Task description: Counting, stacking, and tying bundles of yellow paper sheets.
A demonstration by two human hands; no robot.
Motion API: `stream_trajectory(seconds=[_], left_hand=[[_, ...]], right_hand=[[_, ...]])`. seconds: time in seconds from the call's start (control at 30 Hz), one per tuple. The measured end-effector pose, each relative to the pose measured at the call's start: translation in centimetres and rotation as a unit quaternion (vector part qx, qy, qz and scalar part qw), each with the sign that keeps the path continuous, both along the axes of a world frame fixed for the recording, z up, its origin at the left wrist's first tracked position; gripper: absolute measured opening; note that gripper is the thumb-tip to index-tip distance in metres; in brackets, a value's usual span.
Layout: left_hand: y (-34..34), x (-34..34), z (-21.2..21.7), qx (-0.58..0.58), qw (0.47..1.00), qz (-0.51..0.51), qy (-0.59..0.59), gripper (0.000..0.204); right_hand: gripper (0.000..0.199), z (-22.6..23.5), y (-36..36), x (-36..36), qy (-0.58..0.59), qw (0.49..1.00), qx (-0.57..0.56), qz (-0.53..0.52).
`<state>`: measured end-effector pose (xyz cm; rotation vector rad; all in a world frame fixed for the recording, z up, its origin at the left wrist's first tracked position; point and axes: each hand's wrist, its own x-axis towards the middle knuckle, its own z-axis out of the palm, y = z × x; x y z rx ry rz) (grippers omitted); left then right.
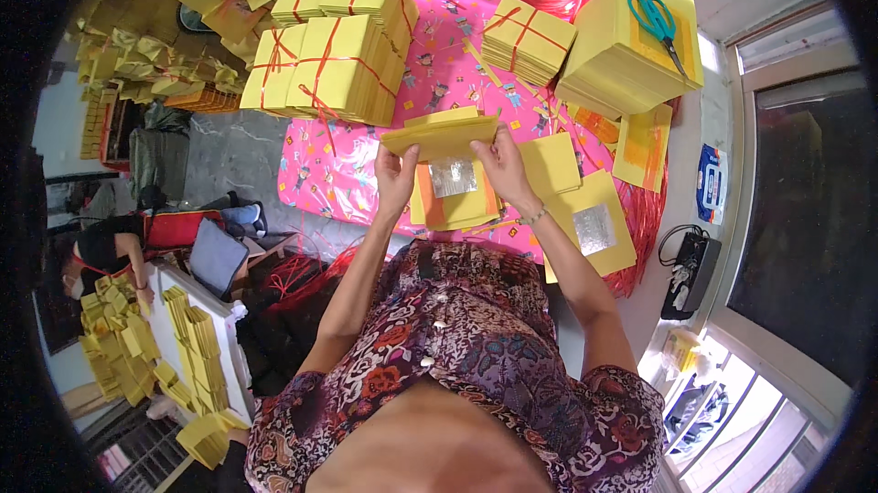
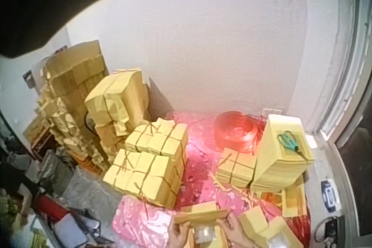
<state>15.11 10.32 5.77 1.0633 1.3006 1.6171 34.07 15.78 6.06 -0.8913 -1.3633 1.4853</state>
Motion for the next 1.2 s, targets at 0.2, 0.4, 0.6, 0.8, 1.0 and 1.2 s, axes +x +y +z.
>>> stream_trajectory(seconds=[0.2,0.4,0.6,0.8,1.0,1.2], left_hand=[[0.2,0.1,-0.4,0.001,0.997,0.010,0.075,0.045],[-0.2,0.1,-2.3,-0.004,0.995,0.033,0.093,0.044],[-0.2,-0.6,-3.1,-0.025,0.998,-0.010,0.052,0.039],[-0.5,-0.4,-2.9,-0.029,0.998,-0.033,0.042,0.036],[-0.8,-0.1,-4.3,-0.031,0.999,-0.024,0.036,0.038],[-0.4,-0.5,-3.6,-0.042,0.998,-0.044,0.025,0.021]], right_hand=[[0.035,-0.7,0.0,-0.3,-0.088,0.993,0.079,-0.018],[0.034,-0.7,-1.0,-0.1,-0.162,0.981,0.093,-0.039],[0.027,-1.8,-1.3,0.0,-0.159,0.984,0.066,-0.038],[0.031,-2.0,-1.8,-0.3,-0.122,0.991,0.015,-0.052],[0.035,-2.4,-2.1,-0.5,-0.161,0.985,0.037,-0.057],[0.028,-3.0,-1.8,-0.2,-0.083,0.995,-0.005,-0.049]])
